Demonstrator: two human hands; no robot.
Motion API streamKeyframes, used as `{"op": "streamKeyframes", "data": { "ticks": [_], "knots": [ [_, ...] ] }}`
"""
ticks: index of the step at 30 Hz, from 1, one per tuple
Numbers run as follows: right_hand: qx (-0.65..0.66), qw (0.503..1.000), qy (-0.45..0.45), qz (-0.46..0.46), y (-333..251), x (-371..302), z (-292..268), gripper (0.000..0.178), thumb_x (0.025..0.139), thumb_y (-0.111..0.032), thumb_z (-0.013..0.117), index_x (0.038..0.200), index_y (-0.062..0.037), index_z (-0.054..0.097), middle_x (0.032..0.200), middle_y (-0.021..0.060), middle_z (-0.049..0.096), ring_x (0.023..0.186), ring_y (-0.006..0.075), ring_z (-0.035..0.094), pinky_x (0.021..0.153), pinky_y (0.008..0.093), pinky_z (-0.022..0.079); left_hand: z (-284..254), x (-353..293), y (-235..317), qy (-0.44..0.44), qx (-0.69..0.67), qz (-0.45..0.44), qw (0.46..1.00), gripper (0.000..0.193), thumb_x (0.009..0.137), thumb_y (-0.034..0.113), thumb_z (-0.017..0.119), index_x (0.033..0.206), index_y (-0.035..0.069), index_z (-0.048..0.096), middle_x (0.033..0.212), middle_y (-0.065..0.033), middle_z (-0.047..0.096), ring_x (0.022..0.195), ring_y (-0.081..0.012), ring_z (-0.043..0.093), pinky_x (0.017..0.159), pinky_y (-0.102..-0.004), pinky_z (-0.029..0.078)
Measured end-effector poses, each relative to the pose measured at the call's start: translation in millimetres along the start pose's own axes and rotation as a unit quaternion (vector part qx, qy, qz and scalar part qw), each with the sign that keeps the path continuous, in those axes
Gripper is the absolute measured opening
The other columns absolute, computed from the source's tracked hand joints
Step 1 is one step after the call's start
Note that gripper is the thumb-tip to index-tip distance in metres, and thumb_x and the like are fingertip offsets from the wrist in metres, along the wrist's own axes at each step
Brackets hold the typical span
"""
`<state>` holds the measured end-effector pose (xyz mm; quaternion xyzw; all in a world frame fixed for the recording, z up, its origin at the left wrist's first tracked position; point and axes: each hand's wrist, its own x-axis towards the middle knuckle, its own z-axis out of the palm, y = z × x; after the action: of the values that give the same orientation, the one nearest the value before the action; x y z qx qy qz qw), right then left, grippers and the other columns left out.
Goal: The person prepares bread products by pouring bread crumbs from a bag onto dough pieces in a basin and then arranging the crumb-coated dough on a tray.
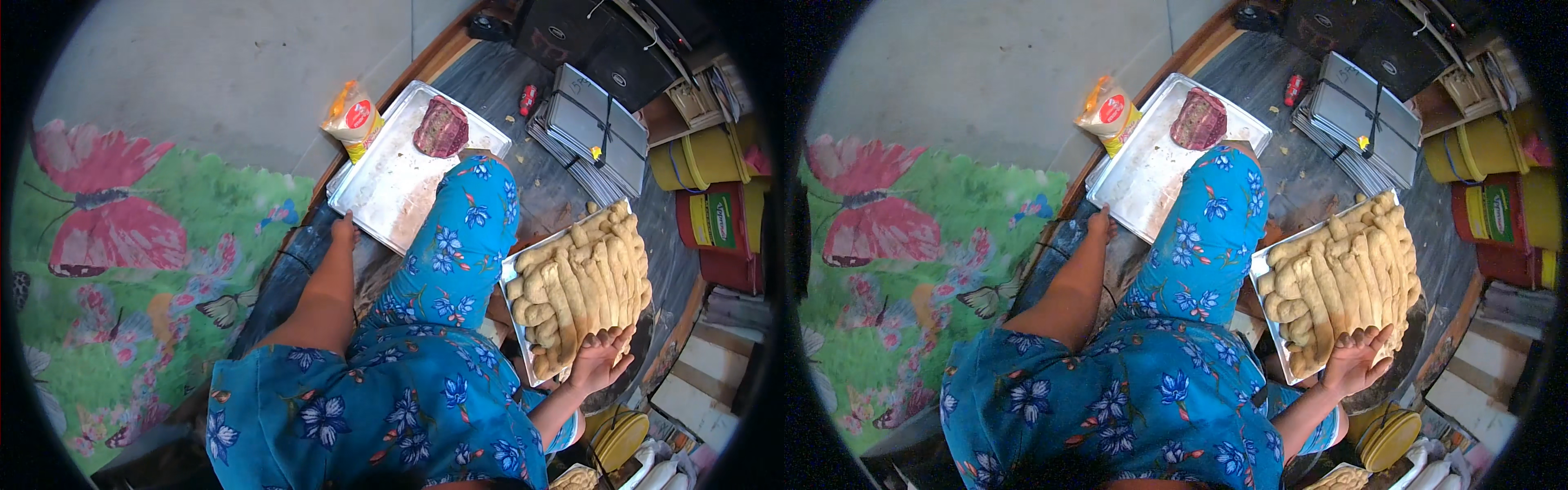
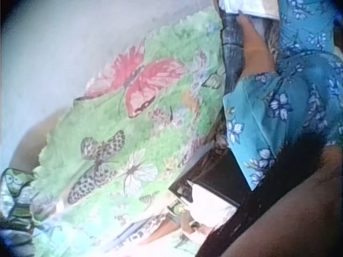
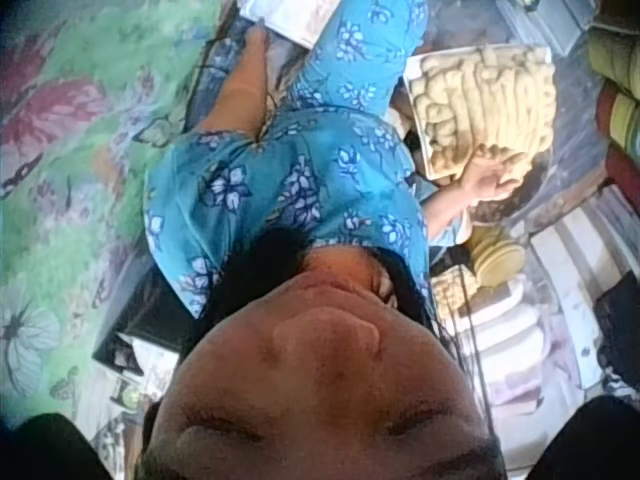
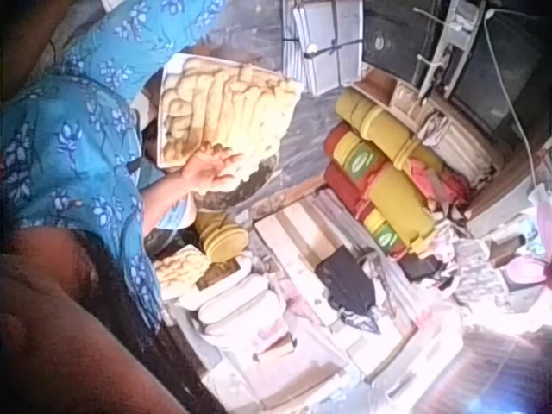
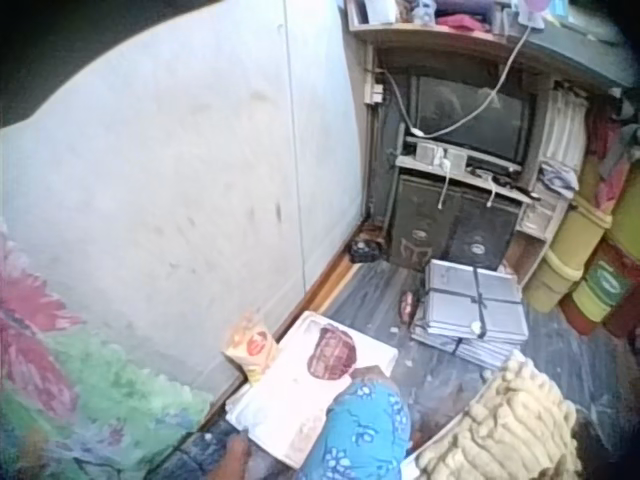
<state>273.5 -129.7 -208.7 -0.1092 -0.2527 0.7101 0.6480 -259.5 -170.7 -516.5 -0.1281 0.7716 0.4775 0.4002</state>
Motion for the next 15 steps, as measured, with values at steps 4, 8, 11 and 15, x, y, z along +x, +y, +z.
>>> {"op": "streamKeyframes", "data": {
  "ticks": [4, 8, 11, 15],
  "knots": [
    [0.002, 1.0, 0.016, -0.006, -1, -1, 3, 0.056, 0.093, -0.038, 0.045, 0.138, -0.0068, 0.032, 0.119, 0.0126, 0.051, 0.096, 0.0201, 0.049, 0.081, 0.0347, 0.039, -5, 6, 0, -0.009, 0.06, 0.027, 0.998, 0.044, 0.085, 0.043, 0.056, 0.101, 0.002, 0.051, 0.076, -0.0107, 0.057, 0.063, -0.0232, 0.057, 0.049, -0.0397, 0.044],
    [0.002, 1.0, 0.014, -0.002, -1, 1, 2, 0.056, 0.093, -0.038, 0.045, 0.138, -0.0067, 0.032, 0.119, 0.0118, 0.052, 0.094, 0.0196, 0.048, 0.081, 0.0345, 0.039, -6, 2, 6, -0.008, 0.099, 0.041, 0.994, 0.036, 0.085, 0.035, 0.059, 0.095, 0.001, 0.055, 0.072, -0.0119, 0.06, 0.057, -0.0237, 0.056, 0.047, -0.0381, 0.043],
    [0.006, 1.0, 0.009, 0.002, -1, 3, 0, 0.056, 0.093, -0.039, 0.045, 0.137, -0.0068, 0.033, 0.119, 0.011, 0.051, 0.094, 0.0193, 0.048, 0.08, 0.0343, 0.039, -8, 6, 5, -0.008, 0.161, 0.083, 0.983, 0.038, 0.086, 0.037, 0.056, 0.09, 0.0, 0.056, 0.069, -0.0115, 0.06, 0.057, -0.0234, 0.058, 0.048, -0.0391, 0.042],
    [-0.002, 0.999, 0.021, -0.024, -6, -1, -2, 0.056, 0.093, -0.04, 0.045, 0.138, -0.0081, 0.033, 0.118, 0.0103, 0.053, 0.093, 0.019, 0.048, 0.078, 0.034, 0.039, -4, 16, 6, 0.003, 0.221, 0.136, 0.966, 0.035, 0.085, 0.033, 0.056, 0.079, -0.001, 0.057, 0.06, -0.0115, 0.056, 0.044, -0.0241, 0.051, 0.039, -0.0376, 0.038]
  ]
}}
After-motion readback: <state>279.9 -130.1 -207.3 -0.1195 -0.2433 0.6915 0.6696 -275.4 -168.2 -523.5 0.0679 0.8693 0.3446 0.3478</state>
